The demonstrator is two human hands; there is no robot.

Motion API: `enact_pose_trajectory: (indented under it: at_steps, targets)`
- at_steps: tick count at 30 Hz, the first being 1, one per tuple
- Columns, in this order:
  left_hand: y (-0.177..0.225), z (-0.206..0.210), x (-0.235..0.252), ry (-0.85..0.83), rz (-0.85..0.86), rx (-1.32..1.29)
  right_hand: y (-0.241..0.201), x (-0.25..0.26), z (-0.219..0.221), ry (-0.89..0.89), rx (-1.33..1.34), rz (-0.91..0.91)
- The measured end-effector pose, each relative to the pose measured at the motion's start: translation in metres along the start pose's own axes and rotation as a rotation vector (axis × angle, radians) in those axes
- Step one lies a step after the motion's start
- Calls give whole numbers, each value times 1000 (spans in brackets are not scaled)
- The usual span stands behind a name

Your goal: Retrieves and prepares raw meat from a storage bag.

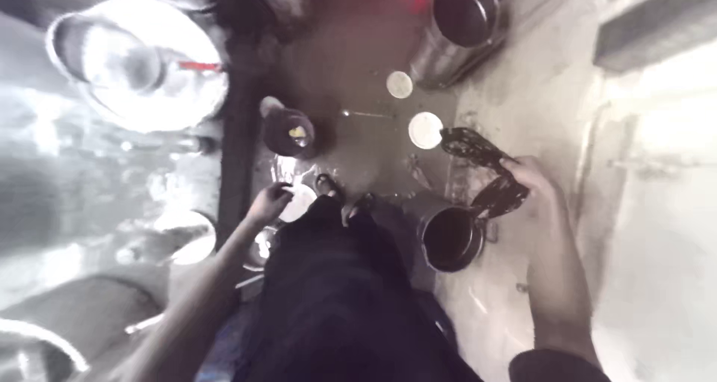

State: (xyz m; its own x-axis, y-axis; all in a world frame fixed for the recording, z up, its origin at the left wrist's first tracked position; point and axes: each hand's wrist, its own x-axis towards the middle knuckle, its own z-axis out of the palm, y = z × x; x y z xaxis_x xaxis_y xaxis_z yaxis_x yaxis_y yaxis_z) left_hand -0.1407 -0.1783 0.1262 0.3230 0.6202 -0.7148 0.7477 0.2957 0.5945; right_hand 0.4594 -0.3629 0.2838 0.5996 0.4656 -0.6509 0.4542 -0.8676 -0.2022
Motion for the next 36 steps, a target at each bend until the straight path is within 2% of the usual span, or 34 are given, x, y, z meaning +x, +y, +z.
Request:
enact_pose_trajectory:
  at_steps: [4, 6, 8, 12, 14, 16, 19, 22, 24, 26, 28, 29, 31, 32, 33, 34, 36]
  targets:
    - [2, 2, 3, -58, 43, -97, -97, 24, 22, -43, 132, 29]
    - [-19, -2, -3, -126, 63, -97, -123, 41, 23, -15, 29, -9]
    - [-50, -16, -14, -115, -2, -105, -143, 51, 23, 4, -79, -59]
    - [-129, -41, -46, 133, -280, -211, -183, 52, 30, 121, -160, -127]
    - [-164, -44, -66, 259, -406, -301, -185, 58, 48, 40, -203, -139]
    - [-184, -44, -73, 344, -513, -437, -197, 67, 56, 65, -95, -152]
    - [-195, -37, -78, 368, -575, -559, -223, 60, 76, -17, -39, -166]
    - [-159, -33, -52, 319, -452, -611, -255, 40, 103, -61, 84, -261]
    - [-107, -34, -21, 201, -258, -614, -275, 21, 145, -118, 174, -324]
    - [-50, -27, 13, -48, -47, -678, -286, 2, 204, -277, 195, -361]
    - [-5, -7, 52, -304, 43, -744, -293, -11, 264, -485, 151, -436]
    - [6, 11, 71, -353, 15, -808, -293, -12, 290, -630, 132, -488]
    - [10, 50, 113, -229, -115, -934, -279, 14, 341, -932, 240, -510]
    - [-3, 70, 139, -135, -193, -973, -264, 45, 369, -984, 349, -437]
    - [-25, 90, 164, -46, -281, -1002, -243, 84, 400, -941, 457, -316]
    - [-50, 109, 188, 39, -366, -1011, -218, 130, 435, -824, 502, -206]
    - [-108, 141, 236, 163, -477, -943, -164, 247, 502, -581, 347, -87]
